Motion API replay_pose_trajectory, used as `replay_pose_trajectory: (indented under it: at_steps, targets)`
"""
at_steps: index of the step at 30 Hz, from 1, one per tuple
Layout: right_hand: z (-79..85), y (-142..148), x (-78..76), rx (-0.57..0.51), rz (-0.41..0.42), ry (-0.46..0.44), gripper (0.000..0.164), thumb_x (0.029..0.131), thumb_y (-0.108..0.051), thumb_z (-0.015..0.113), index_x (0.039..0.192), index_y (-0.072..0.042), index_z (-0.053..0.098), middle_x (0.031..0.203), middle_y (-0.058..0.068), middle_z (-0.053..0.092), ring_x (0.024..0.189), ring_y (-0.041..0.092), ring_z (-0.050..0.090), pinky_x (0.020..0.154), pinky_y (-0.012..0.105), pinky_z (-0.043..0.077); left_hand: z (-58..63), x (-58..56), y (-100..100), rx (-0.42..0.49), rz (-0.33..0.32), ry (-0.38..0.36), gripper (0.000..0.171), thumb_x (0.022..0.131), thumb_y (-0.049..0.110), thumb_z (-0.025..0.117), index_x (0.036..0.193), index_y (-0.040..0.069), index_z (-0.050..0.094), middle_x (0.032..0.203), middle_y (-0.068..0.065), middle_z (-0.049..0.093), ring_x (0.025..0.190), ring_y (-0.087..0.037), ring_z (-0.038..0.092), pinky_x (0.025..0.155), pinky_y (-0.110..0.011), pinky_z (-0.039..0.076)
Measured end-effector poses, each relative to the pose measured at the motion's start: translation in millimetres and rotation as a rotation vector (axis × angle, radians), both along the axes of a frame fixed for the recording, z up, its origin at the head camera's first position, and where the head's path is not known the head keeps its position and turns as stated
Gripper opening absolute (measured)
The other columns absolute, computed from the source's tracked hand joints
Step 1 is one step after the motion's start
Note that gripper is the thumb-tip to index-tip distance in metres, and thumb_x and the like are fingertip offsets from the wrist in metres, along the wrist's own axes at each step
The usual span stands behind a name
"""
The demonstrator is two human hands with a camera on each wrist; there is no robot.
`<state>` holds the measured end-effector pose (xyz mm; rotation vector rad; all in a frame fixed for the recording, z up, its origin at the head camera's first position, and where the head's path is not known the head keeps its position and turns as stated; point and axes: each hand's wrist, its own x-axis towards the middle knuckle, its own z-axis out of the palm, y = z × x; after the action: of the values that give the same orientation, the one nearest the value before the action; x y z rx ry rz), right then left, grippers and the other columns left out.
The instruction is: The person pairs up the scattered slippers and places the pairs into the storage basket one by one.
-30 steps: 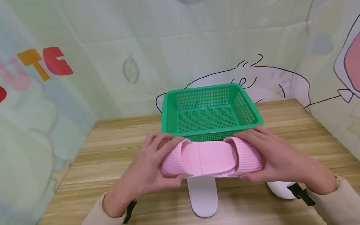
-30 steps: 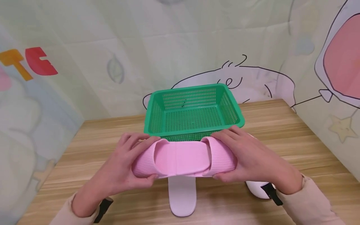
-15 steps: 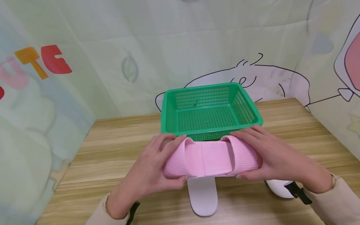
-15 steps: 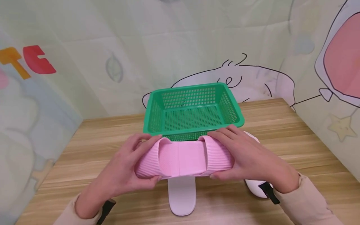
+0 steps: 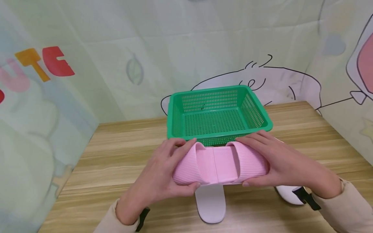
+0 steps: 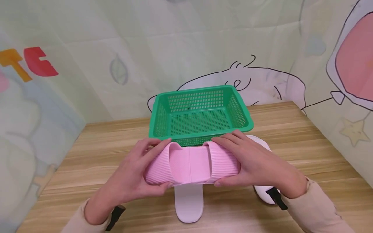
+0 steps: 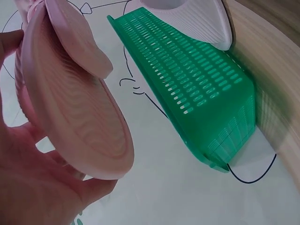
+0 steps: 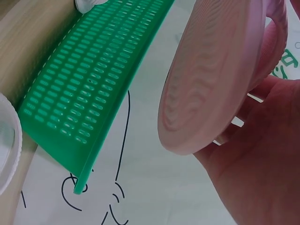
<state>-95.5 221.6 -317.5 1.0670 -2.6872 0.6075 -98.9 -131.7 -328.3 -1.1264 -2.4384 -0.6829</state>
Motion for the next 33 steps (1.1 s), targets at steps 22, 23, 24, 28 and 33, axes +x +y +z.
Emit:
replay_pose_trajectory:
  at_steps: [22, 23, 24, 28, 33]
  targets:
    - [-4.4, -9.8, -5.7, -0.022, 0.061, 0.039, 0.087, 0.078, -0.068, 0.085, 0.148, -0.025, 0.057, 0.136, -0.015, 0.061, 0.125, 0.01, 0.051, 0.095, 0.036, 0.052, 0.2, -0.6, 7.5, 0.005, -0.012, -0.029, 0.102, 0.072, 0.048, 0.092, 0.159, 0.018, 0.049, 0.136, -0.006, 0.055, 0.118, -0.019, 0.052, 0.084, -0.035, 0.057]
    - [-4.7, -9.9, -5.7, -0.021, 0.059, 0.038, 0.087, 0.078, -0.068, 0.085, 0.148, -0.025, 0.057, 0.136, -0.015, 0.061, 0.125, 0.01, 0.051, 0.095, 0.036, 0.052, 0.0, -0.7, 7.8, 0.007, -0.013, -0.032, 0.102, 0.072, 0.048, 0.092, 0.159, 0.018, 0.049, 0.136, -0.006, 0.055, 0.118, -0.019, 0.052, 0.084, -0.035, 0.057]
    - [-5.0, -9.9, -5.8, -0.02, 0.058, 0.037, 0.087, 0.078, -0.068, 0.085, 0.148, -0.025, 0.057, 0.137, -0.015, 0.061, 0.125, 0.01, 0.051, 0.095, 0.036, 0.053, -0.1, -0.9, 8.3, 0.009, -0.014, -0.037, 0.102, 0.072, 0.048, 0.092, 0.159, 0.018, 0.049, 0.137, -0.006, 0.055, 0.119, -0.019, 0.052, 0.084, -0.035, 0.057]
    - [-5.2, -11.1, -6.0, -0.018, 0.057, 0.028, 0.088, 0.078, -0.068, 0.085, 0.148, -0.024, 0.056, 0.137, -0.014, 0.061, 0.126, 0.01, 0.05, 0.096, 0.036, 0.053, 0.1, -1.2, 10.5, 0.011, -0.014, -0.051, 0.103, 0.072, 0.049, 0.092, 0.16, 0.019, 0.048, 0.138, -0.005, 0.054, 0.12, -0.019, 0.052, 0.083, -0.033, 0.059]
    - [-5.2, -13.6, -6.2, -0.021, 0.056, 0.027, 0.088, 0.078, -0.068, 0.085, 0.147, -0.022, 0.057, 0.137, -0.014, 0.061, 0.124, 0.009, 0.05, 0.095, 0.035, 0.053, 1.6, -1.2, 11.4, 0.01, -0.008, -0.058, 0.102, 0.073, 0.049, 0.092, 0.159, 0.019, 0.048, 0.138, -0.005, 0.054, 0.12, -0.019, 0.052, 0.084, -0.033, 0.059]
